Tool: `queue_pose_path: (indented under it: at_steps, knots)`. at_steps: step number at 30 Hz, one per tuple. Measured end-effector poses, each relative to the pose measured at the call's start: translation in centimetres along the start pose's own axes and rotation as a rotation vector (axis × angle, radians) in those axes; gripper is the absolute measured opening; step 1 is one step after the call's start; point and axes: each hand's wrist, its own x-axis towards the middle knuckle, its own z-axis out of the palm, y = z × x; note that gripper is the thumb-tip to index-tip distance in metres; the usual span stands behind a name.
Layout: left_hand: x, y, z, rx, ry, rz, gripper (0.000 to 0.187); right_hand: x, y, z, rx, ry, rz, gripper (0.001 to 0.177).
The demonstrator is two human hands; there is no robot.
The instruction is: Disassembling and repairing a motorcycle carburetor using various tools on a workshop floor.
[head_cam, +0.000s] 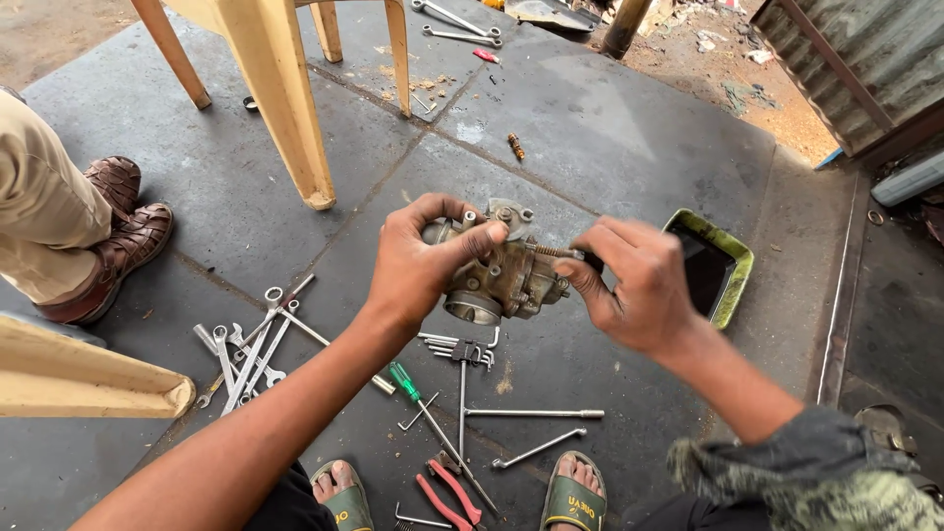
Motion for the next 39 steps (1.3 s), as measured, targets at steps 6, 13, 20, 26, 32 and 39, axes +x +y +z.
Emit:
queue_pose_path:
  at_steps: [6, 13, 20, 26, 32, 39]
  knots:
    - [0.1, 0.0, 0.2, -0.391, -0.136, -0.333, 0.041, 0.2, 0.7, 0.1, -0.414, 0.133, -0.517, 0.049]
    - [0.3, -1.0, -1.1, 0.094, -0.004, -0.036, 0.041, -1.7, 2.9, 3.3, 0.434, -0.063, 0.291, 0.052]
    - [0.7, -0.1, -1.1, -0.150, -0.048, -0.275, 0.045, 1.5, 0.5, 1.3, -0.234, 0.067, -0.388, 0.048]
    - [1.1, -1.2, -0.6, -0.336, -0.173, -0.451, 0.037, 0.9, 1.5, 1.9, -0.400, 0.139, -0.533, 0.054]
    - [0.0, -1.8, -0.8, -0.170, -0.055, -0.243, 0.042, -1.5, 2.6, 5.5, 0.197, 0.123, 0.084, 0.056]
    - [1.4, -3.4, -1.4, 0.238, 0.090, 0.256, 0.047, 1.1, 1.7, 3.7, 0.536, -0.088, 0.498, 0.054]
